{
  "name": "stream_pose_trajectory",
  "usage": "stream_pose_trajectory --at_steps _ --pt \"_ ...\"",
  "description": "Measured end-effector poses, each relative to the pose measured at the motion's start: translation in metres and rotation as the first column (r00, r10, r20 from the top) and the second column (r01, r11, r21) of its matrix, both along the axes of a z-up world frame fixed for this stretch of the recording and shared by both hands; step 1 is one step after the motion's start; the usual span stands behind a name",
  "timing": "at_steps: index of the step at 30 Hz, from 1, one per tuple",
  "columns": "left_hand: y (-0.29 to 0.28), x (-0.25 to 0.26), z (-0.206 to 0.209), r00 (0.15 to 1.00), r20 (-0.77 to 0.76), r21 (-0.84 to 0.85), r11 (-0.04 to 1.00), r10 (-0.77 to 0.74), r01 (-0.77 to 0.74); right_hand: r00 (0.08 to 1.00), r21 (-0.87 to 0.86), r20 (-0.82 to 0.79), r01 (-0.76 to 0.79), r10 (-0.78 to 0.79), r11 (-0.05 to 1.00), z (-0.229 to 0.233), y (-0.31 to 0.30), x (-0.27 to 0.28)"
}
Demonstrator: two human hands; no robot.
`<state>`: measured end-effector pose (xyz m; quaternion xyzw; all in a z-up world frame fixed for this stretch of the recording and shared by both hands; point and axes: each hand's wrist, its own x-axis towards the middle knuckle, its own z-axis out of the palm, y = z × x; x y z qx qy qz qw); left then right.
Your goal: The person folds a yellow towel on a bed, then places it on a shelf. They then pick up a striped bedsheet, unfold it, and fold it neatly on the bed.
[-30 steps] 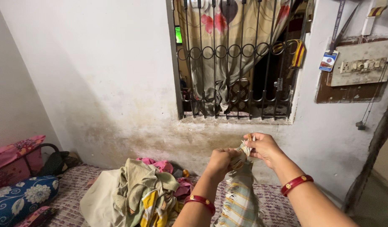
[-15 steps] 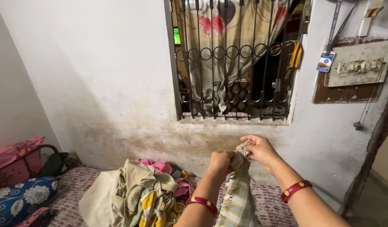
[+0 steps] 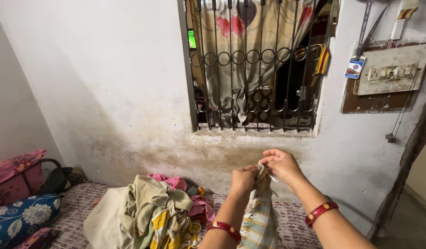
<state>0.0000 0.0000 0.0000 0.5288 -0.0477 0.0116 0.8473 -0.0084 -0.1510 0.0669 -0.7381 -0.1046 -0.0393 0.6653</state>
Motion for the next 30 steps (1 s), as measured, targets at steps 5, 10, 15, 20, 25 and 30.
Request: stream_pose_trajectory --at_steps 5,10,15,20,25,30 --pt "-0.004 0.009 -0.008 0.999 0.022 -0.011 0.999 0.032 -0.032 0.999 -0.037 0.044 0.012 -0.01 0.999 -0.003 0.002 0.004" --pt "-0.004 0.011 -0.012 0.996 0.076 0.015 0.998 0.054 -0.056 0.986 -0.206 0.164 0.067 -0.033 0.976 -0.003 0.003 0.009" --pt "-0.003 0.005 -0.001 0.972 0.109 0.305 0.924 0.206 -0.23 0.994 -0.241 0.099 0.074 -0.051 0.968 -0.002 0.005 0.01" --pt "-0.003 -0.004 0.0 0.973 0.159 0.29 0.935 0.165 -0.206 0.985 -0.343 0.155 0.13 -0.081 0.93 -0.004 0.006 0.015" --pt "0.001 -0.001 -0.005 0.988 0.127 0.093 0.991 0.083 -0.096 1.0 -0.14 0.011 -0.004 0.006 0.99 -0.006 -0.001 0.018" --pt "0.013 0.0 -0.014 0.998 0.069 0.124 0.992 0.002 -0.011 0.991 -0.084 -0.13 -0.026 0.015 0.996 -0.003 -0.007 0.011"
